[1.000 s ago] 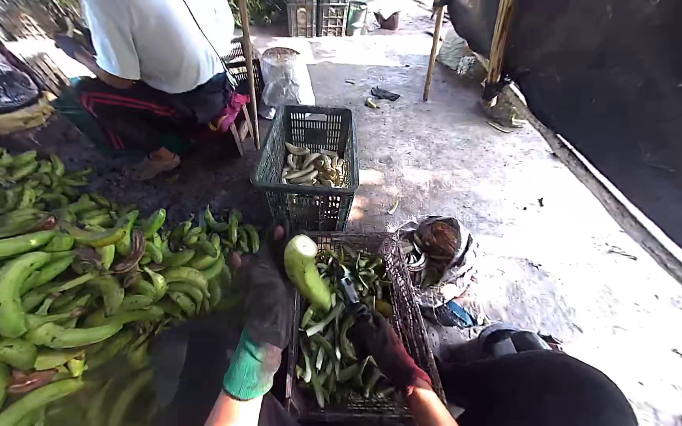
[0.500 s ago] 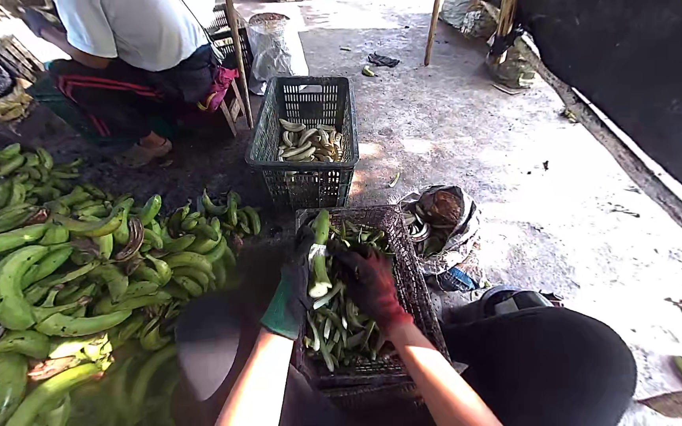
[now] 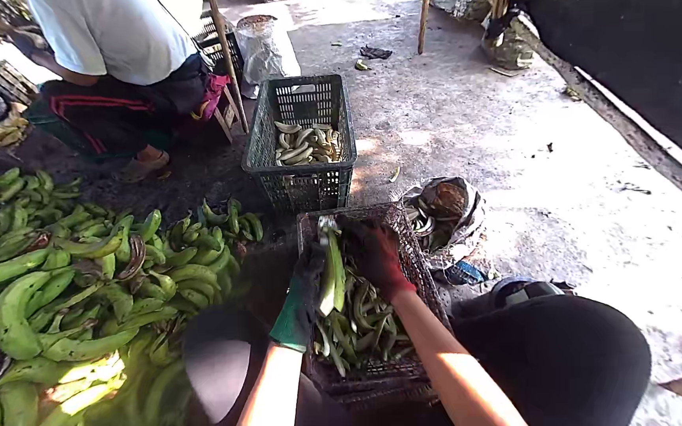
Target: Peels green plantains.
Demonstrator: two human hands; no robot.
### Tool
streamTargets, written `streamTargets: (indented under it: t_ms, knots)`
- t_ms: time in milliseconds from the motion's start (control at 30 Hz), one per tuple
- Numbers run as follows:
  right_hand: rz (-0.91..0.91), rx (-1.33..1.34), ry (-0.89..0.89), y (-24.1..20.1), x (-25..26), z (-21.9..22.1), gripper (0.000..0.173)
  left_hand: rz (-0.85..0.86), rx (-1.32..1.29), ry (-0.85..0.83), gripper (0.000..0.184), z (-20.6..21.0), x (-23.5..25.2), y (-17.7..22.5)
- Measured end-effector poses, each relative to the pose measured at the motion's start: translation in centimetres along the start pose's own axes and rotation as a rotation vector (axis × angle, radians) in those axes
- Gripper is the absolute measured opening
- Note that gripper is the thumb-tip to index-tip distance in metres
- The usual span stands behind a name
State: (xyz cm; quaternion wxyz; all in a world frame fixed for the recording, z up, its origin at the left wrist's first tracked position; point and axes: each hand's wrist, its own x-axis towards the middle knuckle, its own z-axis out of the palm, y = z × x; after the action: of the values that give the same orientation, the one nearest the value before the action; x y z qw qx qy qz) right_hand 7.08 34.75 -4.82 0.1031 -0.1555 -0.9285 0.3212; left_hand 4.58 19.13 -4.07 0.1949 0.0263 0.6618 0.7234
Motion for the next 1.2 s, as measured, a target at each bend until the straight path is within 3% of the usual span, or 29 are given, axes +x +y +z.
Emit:
streamTargets:
  t_ms: [33, 100, 167, 233, 300, 400, 467, 533, 633, 700, 833, 933, 1000, 1100, 1167, 1200]
  knots:
    - [0.051, 0.004, 0.009, 0.4, 1.0, -0.1, 0.040, 0.041, 0.033, -0.010, 0.037, -0.1, 0.0, -0.2]
    - [0.057, 0.063, 0.061, 0.5, -0.1, 0.5, 0.040, 0.159, 0.054, 0.190, 0.035, 0.2, 1.2, -0.4]
    - [-0.027, 0.131, 0.096, 0.2, -4.6, 2.9, 0.042, 0.239, -0.050, 0.445, 0.041, 0.3, 2.9, -0.8]
    - [-0.110, 0.179, 0.194, 0.4, -7.7, 5.0, 0.043, 0.341, -0.164, 0.573, 0.046, 0.5, 4.3, -1.6]
    - [-0.127, 0.154, 0.144, 0.1, -5.8, 3.4, 0.043, 0.299, -0.164, 0.467, 0.041, 1.2, 3.6, -1.0]
    - [-0.058, 0.037, -0.138, 0.6, 1.0, -0.5, 0.040, 0.108, -0.005, -0.042, 0.043, 0.7, 1.5, 0.5]
    - [0.007, 0.031, -0.123, 1.2, 3.0, -1.5, 0.038, 0.062, -0.019, -0.273, 0.047, -0.1, 1.1, 0.4]
    - [0.002, 0.137, -0.021, 1.3, 1.3, -0.5, 0.039, 0.069, -0.186, -0.152, 0.044, -0.3, 1.6, -0.5]
    - [-0.131, 0.167, 0.137, 0.5, -6.2, 3.8, 0.040, 0.106, -0.465, 0.256, 0.034, 0.1, 3.6, -1.4]
    - [-0.193, 0.120, 0.241, 0.4, -7.8, 4.8, 0.038, 0.149, -0.391, 0.353, 0.029, 0.4, 4.2, -1.0]
    - [-0.103, 0.031, -0.038, 0.1, -1.0, 0.6, 0.039, 0.099, -0.053, 0.004, 0.034, 0.1, 1.8, 1.0]
    - [0.038, 0.039, -0.093, 1.5, 2.2, -0.5, 0.038, -0.011, -0.295, -0.136, 0.027, 0.0, 0.9, 1.3]
    - [0.041, 0.096, -0.059, 1.6, 0.6, -0.3, 0.041, -0.007, -0.429, -0.098, 0.034, -0.7, 2.2, 0.2]
    - [-0.218, 0.084, 0.091, 1.3, -6.6, 2.6, 0.038, -0.017, -0.487, 0.040, 0.036, -1.7, 3.5, -0.9]
    - [-0.321, 0.030, 0.235, 1.5, -7.6, 3.8, 0.032, -0.038, -0.438, -0.020, 0.035, -1.7, 3.9, -0.5]
    - [-0.271, 0.045, 0.224, 1.3, -6.7, 3.4, 0.033, -0.045, -0.385, -0.063, 0.031, -1.4, 3.4, -0.3]
